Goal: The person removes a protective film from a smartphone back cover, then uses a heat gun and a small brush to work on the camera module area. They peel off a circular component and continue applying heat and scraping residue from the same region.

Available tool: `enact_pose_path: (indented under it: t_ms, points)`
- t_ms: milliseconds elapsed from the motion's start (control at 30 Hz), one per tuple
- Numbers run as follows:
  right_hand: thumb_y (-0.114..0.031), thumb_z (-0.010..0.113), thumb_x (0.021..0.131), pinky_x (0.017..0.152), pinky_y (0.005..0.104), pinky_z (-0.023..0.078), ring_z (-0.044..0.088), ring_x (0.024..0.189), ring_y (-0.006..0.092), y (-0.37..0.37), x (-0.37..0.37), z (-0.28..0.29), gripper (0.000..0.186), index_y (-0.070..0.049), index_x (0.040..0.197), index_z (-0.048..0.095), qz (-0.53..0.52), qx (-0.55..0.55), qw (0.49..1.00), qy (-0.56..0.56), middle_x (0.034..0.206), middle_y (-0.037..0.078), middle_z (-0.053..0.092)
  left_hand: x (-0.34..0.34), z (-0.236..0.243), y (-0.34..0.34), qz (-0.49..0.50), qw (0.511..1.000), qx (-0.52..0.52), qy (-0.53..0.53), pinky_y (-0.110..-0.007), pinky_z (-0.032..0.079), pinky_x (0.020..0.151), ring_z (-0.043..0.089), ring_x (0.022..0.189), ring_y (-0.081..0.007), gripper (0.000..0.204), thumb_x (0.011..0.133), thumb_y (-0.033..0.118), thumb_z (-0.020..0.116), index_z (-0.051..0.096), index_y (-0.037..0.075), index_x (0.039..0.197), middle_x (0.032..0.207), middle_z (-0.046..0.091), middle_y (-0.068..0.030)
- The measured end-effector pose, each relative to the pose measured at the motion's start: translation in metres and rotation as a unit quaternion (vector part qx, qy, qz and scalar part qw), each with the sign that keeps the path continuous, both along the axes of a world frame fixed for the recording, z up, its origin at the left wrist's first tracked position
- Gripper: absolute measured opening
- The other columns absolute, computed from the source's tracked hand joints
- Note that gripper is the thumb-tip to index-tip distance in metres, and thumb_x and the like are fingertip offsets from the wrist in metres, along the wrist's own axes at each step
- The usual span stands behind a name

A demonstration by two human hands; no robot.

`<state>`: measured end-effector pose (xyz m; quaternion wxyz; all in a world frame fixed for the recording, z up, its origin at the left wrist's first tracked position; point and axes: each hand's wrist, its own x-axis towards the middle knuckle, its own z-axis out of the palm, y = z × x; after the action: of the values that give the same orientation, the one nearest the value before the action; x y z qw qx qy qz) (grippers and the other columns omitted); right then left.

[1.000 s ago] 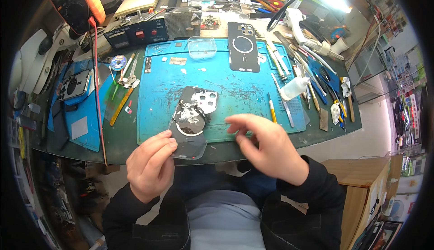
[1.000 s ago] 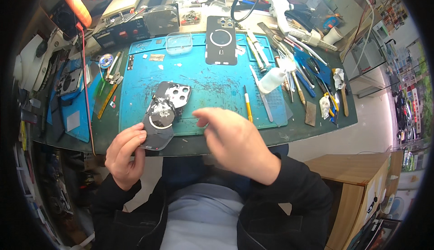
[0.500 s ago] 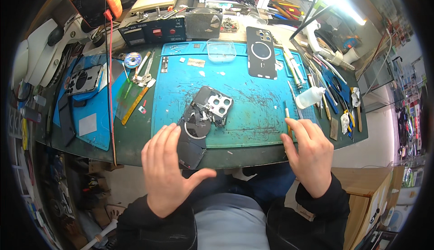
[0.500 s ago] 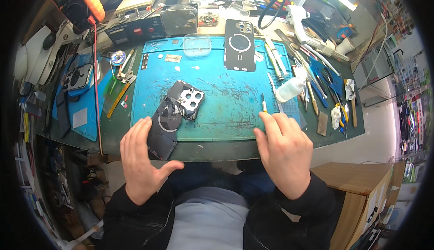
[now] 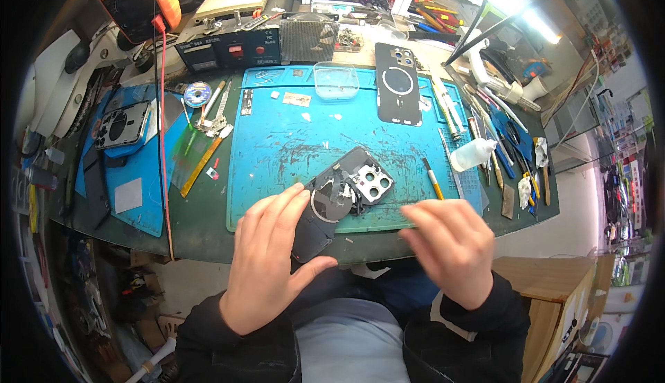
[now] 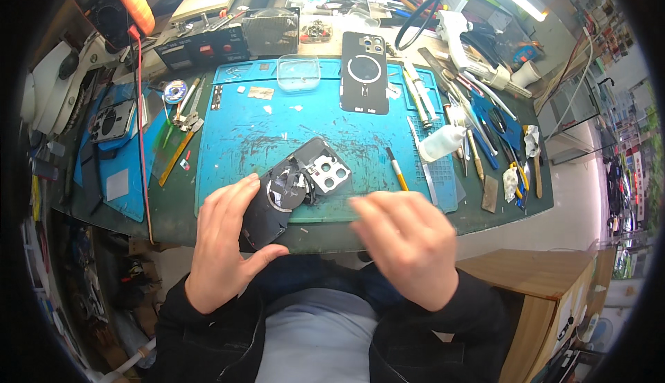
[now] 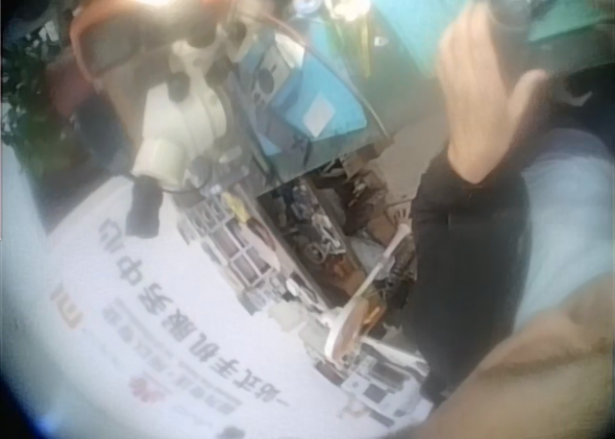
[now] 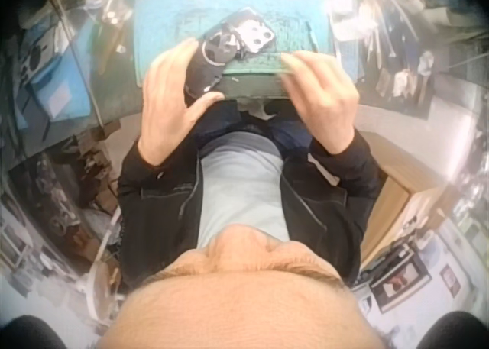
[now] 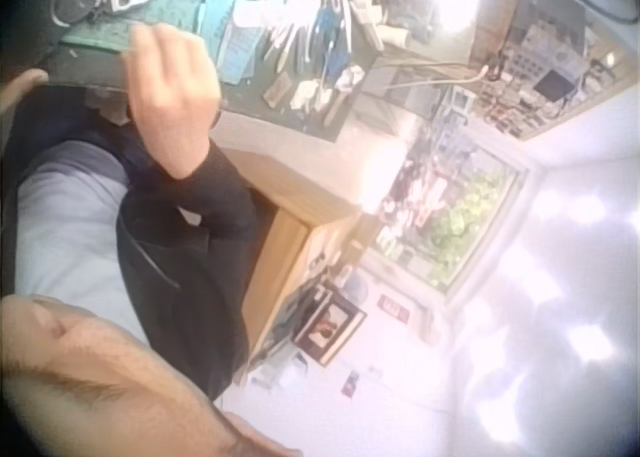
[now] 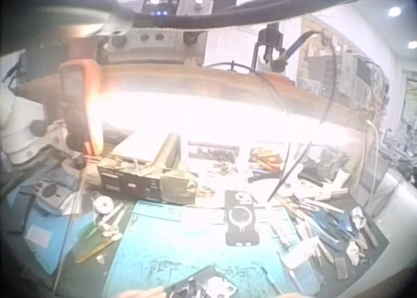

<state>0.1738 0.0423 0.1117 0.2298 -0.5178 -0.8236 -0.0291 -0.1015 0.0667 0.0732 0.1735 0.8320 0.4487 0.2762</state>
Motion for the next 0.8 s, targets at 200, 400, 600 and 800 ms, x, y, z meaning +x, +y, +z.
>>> enact_pose_path:
  t_ms: [200, 400, 600, 800]
  points:
    - [-0.020, 0.079, 0.084, 0.082, 0.0358, 0.054, 0.066, 0.109, 0.0249, 0.049, -0.026, -0.010, 0.043, -0.004, 0.123, 0.070, 0.144, 0.017, 0.988, -0.059, 0.119, 0.006, 0.068, -0.004, -0.007, 0.004, 0.044, 0.999, 0.020, -0.003, -0.046, 0.043, 0.106, 0.055, 0.129, -0.0330, 0.082, 0.075, 0.016, 0.090, 0.055, 0.001, 0.147, 0.147, 0.060, -0.0141]
    - [-0.023, 0.080, 0.083, 0.083, 0.0363, 0.054, 0.066, 0.110, 0.0252, 0.064, -0.040, -0.014, 0.043, -0.006, 0.121, 0.069, 0.190, 0.008, 0.981, -0.041, 0.120, 0.006, 0.068, -0.020, -0.010, 0.015, 0.055, 0.998, 0.034, 0.011, -0.046, 0.043, 0.105, 0.057, 0.126, -0.0318, 0.073, 0.077, 0.015, 0.089, 0.060, 0.002, 0.143, 0.143, 0.063, -0.0128]
    - [-0.025, 0.078, 0.086, 0.082, 0.0354, 0.052, 0.065, 0.107, 0.0233, 0.071, -0.048, -0.019, 0.045, -0.007, 0.126, 0.069, 0.160, 0.010, 0.987, -0.010, 0.121, 0.004, 0.068, -0.023, -0.013, 0.019, 0.062, 0.997, 0.033, -0.041, -0.046, 0.044, 0.104, 0.058, 0.126, -0.0324, 0.074, 0.078, 0.021, 0.089, 0.060, 0.002, 0.143, 0.143, 0.063, -0.0125]
    - [-0.018, 0.073, 0.083, 0.076, 0.0312, 0.051, 0.064, 0.099, 0.0172, 0.079, -0.057, -0.025, 0.043, -0.006, 0.123, 0.071, 0.196, 0.097, 0.975, -0.052, 0.115, 0.003, 0.069, -0.018, -0.012, 0.018, 0.081, 0.996, 0.026, -0.006, -0.045, 0.044, 0.104, 0.059, 0.125, -0.0323, 0.073, 0.077, 0.020, 0.089, 0.061, 0.003, 0.142, 0.143, 0.064, -0.0122]
